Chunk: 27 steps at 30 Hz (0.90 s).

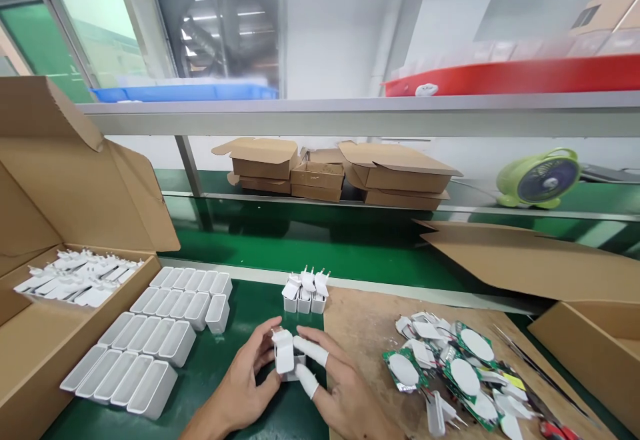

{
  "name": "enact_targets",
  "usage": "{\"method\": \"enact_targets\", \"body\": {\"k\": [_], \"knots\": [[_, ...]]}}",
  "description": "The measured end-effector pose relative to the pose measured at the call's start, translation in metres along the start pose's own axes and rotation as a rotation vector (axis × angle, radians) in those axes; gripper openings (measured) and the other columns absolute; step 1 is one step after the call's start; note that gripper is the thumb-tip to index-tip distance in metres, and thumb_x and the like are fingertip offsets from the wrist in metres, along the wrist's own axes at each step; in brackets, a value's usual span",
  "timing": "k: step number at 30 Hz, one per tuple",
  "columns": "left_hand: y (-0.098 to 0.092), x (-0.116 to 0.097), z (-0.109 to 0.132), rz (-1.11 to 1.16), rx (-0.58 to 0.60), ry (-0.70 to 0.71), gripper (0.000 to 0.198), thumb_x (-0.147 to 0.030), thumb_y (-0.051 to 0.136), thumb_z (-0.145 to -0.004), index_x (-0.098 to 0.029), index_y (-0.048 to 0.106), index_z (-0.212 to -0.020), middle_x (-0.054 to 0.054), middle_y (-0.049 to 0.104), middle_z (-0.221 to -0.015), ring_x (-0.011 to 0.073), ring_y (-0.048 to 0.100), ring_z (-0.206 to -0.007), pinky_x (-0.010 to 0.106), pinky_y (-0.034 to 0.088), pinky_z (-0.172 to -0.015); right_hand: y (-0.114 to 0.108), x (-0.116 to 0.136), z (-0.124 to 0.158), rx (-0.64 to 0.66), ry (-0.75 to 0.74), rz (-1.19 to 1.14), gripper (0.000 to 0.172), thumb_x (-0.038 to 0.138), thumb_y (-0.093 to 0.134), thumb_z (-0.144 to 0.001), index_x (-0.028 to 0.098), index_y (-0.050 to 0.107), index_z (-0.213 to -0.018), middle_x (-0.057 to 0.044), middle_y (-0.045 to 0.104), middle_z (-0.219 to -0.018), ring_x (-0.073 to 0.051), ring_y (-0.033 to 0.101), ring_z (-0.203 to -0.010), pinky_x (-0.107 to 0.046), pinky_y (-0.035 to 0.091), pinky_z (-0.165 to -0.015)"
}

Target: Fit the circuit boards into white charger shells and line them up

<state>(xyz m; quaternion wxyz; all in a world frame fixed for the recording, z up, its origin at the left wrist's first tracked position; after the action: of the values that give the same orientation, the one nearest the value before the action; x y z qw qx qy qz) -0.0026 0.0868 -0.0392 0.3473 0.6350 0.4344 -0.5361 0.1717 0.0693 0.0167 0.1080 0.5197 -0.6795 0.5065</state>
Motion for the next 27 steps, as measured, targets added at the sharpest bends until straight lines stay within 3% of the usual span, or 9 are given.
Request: {"method": "enact_targets", "body": {"k": [5,7,9,11,13,16,19,23,27], "knots": [[-0.006,-0.008,-0.003,0.171,-0.01,0.026,0.068,-0.053,0.076,-0.099,-0.029,0.046,-0.155,0.019,0.065,-0.153,0.0333,0.062,-0.144,0.051,0.048,-0.122,0.017,0.0,0.006,0.106,-0.102,0.095,0.036,0.013,0.057,-0.104,0.026,0.069,-0.136,-0.011,0.07,-0.132,-0.025,0.072,-0.118,-0.038,0.062,-0.104],[-0.008,-0.009,-0.005,0.231,-0.042,0.025,0.066,-0.054,0.078,-0.097,-0.031,0.048,-0.151,0.017,0.072,-0.144,0.0314,0.069,-0.134,0.047,0.055,-0.113,0.019,0.003,0.008,0.097,-0.156,0.178,0.035,0.013,0.057,-0.104,0.025,0.067,-0.135,-0.012,0.071,-0.126,-0.025,0.072,-0.111,-0.039,0.065,-0.097],[-0.011,-0.009,-0.007,0.257,-0.119,0.037,0.051,-0.053,0.079,-0.097,-0.031,0.056,-0.137,0.012,0.08,-0.127,0.027,0.078,-0.116,0.038,0.061,-0.098,0.021,0.004,0.011,0.115,-0.181,0.258,0.039,0.008,0.055,-0.1,0.023,0.066,-0.134,-0.012,0.071,-0.124,-0.026,0.073,-0.108,-0.04,0.066,-0.095],[-0.012,-0.013,-0.007,0.143,-0.199,0.089,0.03,-0.05,0.077,-0.099,-0.028,0.067,-0.115,0.008,0.081,-0.112,0.0229,0.078,-0.102,0.032,0.062,-0.088,0.026,-0.001,0.014,0.174,-0.162,0.339,0.048,0.002,0.056,-0.091,0.02,0.065,-0.134,-0.015,0.068,-0.135,-0.027,0.073,-0.112,-0.039,0.065,-0.099],[-0.008,-0.025,-0.006,-0.102,-0.223,0.21,0.021,-0.046,0.072,-0.103,-0.025,0.075,-0.102,0.007,0.076,-0.106,0.0212,0.075,-0.098,0.03,0.061,-0.086,0.031,-0.009,0.017,0.241,-0.122,0.437,0.05,0.001,0.058,-0.082,0.017,0.067,-0.128,-0.021,0.056,-0.155,-0.03,0.074,-0.117,-0.041,0.064,-0.103],[0.007,-0.05,-0.001,-0.458,-0.175,0.432,0.022,-0.035,0.06,-0.11,-0.025,0.08,-0.113,0.011,0.067,-0.112,0.0223,0.072,-0.1,0.032,0.062,-0.087,0.034,-0.013,0.018,0.298,-0.12,0.547,0.04,0.004,0.06,-0.081,0.015,0.07,-0.119,-0.024,0.041,-0.169,-0.034,0.073,-0.123,-0.043,0.063,-0.106],[0.018,-0.068,0.006,-0.668,-0.154,0.551,0.029,-0.024,0.051,-0.111,-0.022,0.074,-0.129,0.015,0.062,-0.115,0.025,0.069,-0.103,0.038,0.064,-0.089,0.032,-0.004,0.014,0.305,-0.183,0.553,0.042,0.003,0.056,-0.085,0.012,0.067,-0.125,-0.026,0.049,-0.163,-0.034,0.07,-0.131,-0.041,0.06,-0.11],[0.022,-0.07,0.008,-0.699,-0.111,0.493,0.035,-0.022,0.045,-0.111,-0.02,0.071,-0.134,0.016,0.06,-0.112,0.0268,0.069,-0.103,0.044,0.066,-0.09,0.026,0.009,0.008,0.269,-0.25,0.553,0.041,0.001,0.05,-0.087,0.006,0.067,-0.125,-0.032,0.054,-0.156,-0.036,0.071,-0.128,-0.04,0.062,-0.106],[0.015,-0.049,0.002,-0.539,-0.109,0.345,0.032,-0.034,0.051,-0.111,-0.026,0.078,-0.125,0.021,0.056,-0.15,0.0347,0.064,-0.137,0.056,0.057,-0.115,0.024,0.008,0.008,0.245,-0.246,0.501,0.046,-0.001,0.049,-0.082,0.01,0.069,-0.121,-0.025,0.069,-0.136,-0.033,0.076,-0.116,-0.041,0.066,-0.099]]}}
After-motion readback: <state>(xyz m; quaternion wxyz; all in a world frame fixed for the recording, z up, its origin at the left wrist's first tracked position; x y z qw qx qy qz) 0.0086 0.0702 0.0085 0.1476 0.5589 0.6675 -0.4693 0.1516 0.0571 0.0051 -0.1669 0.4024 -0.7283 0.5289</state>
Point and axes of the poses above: each hand's wrist, its own z-axis away from the middle knuckle, its own y-axis out of the palm, x = y × z, the point moved 7 cm from there along -z, towards the middle knuckle
